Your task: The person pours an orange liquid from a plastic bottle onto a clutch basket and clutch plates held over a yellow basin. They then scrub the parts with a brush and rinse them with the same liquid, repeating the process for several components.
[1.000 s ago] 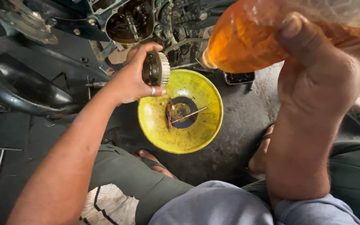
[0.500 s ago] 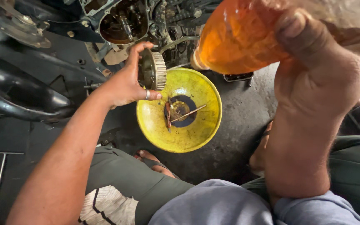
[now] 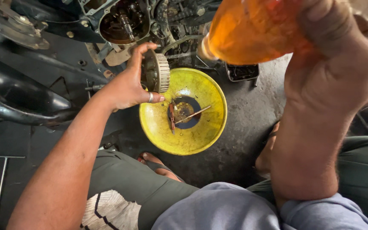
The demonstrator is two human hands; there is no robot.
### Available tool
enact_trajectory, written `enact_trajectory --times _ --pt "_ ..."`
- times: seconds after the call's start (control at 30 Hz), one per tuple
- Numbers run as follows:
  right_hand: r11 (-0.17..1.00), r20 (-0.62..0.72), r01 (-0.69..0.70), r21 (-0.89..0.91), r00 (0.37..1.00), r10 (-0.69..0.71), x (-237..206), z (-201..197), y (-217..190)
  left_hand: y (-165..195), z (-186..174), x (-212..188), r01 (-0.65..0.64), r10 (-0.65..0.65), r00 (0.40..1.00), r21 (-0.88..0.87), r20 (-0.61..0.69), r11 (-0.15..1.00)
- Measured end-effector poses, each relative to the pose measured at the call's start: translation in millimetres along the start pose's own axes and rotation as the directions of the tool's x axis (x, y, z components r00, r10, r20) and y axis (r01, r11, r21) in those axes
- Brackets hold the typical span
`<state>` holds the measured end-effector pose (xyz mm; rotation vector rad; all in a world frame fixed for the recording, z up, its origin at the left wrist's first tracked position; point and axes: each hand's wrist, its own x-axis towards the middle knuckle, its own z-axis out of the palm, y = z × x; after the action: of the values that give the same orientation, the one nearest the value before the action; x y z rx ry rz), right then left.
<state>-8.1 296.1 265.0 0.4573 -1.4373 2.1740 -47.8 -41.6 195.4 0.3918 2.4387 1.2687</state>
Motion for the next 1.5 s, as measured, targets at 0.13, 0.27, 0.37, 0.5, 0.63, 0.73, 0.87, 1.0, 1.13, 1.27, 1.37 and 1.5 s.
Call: enact_trajectory --times 0.13,0.27,0.37,0.5,0.63,0.73,0.87,1.0,1.13,1.27,1.37,1.5 --pt "0.996 0.051 0.017 -0.084 0.999 -0.013 -8 1 0 -8 0 4 -0.091 0.099 0.992 0.099 -0.074 0.991" --pt "0.99 -0.011 0.028 -0.139 0.999 -0.03 -6 6 -1 -13 0 5 -0.103 0.119 0.988 0.152 -0.099 0.983" --pt "0.999 -0.086 -0.029 -0.017 0.996 0.028 0 11 -3 -14 0 3 -0.083 0.097 0.99 0.142 -0.097 0.986" --pt "0.992 -0.008 -0.022 -0.124 1.0 0.021 -5 14 -9 -12 0 4 -0.027 0.042 0.994 0.138 -0.106 0.99" --pt "0.996 -0.05 -0.073 -0.043 0.996 0.071 -4 11 -7 -10 0 4 -0.042 0.056 0.993 0.129 -0.109 0.991" --pt "0.998 -0.074 -0.063 -0.005 0.995 0.062 2 12 -2 -8 -1 3 -0.035 0.04 0.995 0.061 -0.089 0.998" --pt "0.998 -0.054 -0.066 0.009 0.996 0.066 0 19 -6 -6 -2 3 -0.007 0.009 0.999 0.078 -0.037 0.997" --pt "0.998 -0.008 -0.054 -0.012 0.999 0.054 -8 24 -13 -4 -2 5 0.061 -0.06 0.998 0.061 -0.02 0.996" --pt "0.972 0.016 0.019 -0.232 1.0 -0.016 -5 26 -9 -3 1 5 0.083 -0.078 0.996 0.202 -0.031 0.976" --pt "0.997 0.055 0.054 -0.057 0.997 -0.05 -8 28 -11 -5 2 3 -0.018 0.019 1.0 -0.116 0.002 0.993" --pt "0.996 0.051 0.062 -0.065 0.997 -0.059 -14 30 -14 -7 1 2 -0.156 0.158 0.987 0.062 -0.014 0.986" --pt "0.955 0.034 0.069 -0.288 0.997 -0.062 -10 26 -13 -7 0 3 -0.052 0.052 0.999 0.086 0.003 0.995"
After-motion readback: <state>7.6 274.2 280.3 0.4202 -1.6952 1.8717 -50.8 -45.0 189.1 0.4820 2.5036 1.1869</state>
